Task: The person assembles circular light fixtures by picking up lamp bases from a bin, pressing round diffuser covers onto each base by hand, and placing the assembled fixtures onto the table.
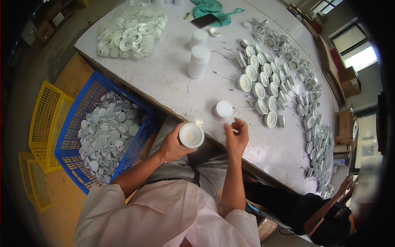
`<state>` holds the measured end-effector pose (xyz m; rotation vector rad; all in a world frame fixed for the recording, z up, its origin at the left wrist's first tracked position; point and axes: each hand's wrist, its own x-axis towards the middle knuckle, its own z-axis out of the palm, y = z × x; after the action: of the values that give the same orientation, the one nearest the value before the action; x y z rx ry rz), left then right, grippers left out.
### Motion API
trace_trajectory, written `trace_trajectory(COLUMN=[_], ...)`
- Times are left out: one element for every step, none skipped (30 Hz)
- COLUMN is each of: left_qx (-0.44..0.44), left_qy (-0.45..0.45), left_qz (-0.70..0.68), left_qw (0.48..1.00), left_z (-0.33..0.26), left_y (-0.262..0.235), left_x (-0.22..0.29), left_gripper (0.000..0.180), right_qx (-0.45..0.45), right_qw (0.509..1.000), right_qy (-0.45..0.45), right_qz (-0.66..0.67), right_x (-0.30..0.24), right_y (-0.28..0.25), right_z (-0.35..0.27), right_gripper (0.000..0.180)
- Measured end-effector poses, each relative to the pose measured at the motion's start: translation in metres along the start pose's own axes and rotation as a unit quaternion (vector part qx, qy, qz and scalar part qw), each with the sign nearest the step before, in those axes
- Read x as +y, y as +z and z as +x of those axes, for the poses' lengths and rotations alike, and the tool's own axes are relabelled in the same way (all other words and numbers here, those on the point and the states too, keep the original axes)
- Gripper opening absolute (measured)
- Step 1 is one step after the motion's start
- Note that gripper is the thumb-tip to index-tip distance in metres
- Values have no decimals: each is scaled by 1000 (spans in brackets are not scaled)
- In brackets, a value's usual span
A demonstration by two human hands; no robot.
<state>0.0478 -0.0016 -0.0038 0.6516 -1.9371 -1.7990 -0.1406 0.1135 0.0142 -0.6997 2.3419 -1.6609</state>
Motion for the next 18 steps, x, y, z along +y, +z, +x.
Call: trace_trajectory(left_qx=[5,9,9,8,11,20,22,28,33,33,33,33,31,33,34,32,31,30], left_qy=[6,8,13,16,15,8,10,12,14,16,17,18,21,18,15,18,23,27], left_qz=[-18,-3,-2,14,30,24,24,28,31,31,31,31,31,41,50,50,40,31], left_qw=[1000,1000,1000,1000,999,999,999,999,999,999,999,999,999,998,998,998,998,999], left_z=[0,-1,-3,-5,-7,-9,-9,-10,-10,-12,-14,-15,-16,-16,-16,-15,-16,-16], left_y=[0,0,2,5,7,7,7,6,6,7,7,7,9,9,10,10,10,10], left_x=[-2,-1,-1,-2,-3,0,-1,-2,-2,-1,1,2,3,4,5,6,6,7], left_gripper=[79,77,77,77,77,76,76,76,76,76,76,76,76,75,75,75,75,75], right_qx=[10,26,29,14,-5,2,2,-29,-60,-58,-59,-60,-57,-59,-61,-58,-67,-75], right_qw=[998,996,996,991,983,977,978,980,981,981,985,989,989,993,994,995,993,988], right_qy=[51,61,57,73,90,39,37,35,34,32,30,29,28,44,60,59,95,132], right_qz=[-20,-60,-59,-109,-160,-207,-207,-195,-183,-182,-156,-130,-130,-96,-61,-61,-10,41], right_x=[10,8,10,16,16,17,17,16,17,18,21,23,26,27,29,30,31,32], right_y=[-2,1,0,0,2,4,5,6,5,5,4,3,2,1,0,-3,-6,-9], right_z=[19,32,42,52,56,57,60,63,65,66,67,68,68,70,70,71,70,68], right_gripper=[40,41,41,42,44,48,48,47,47,47,45,44,44,41,39,39,37,35])
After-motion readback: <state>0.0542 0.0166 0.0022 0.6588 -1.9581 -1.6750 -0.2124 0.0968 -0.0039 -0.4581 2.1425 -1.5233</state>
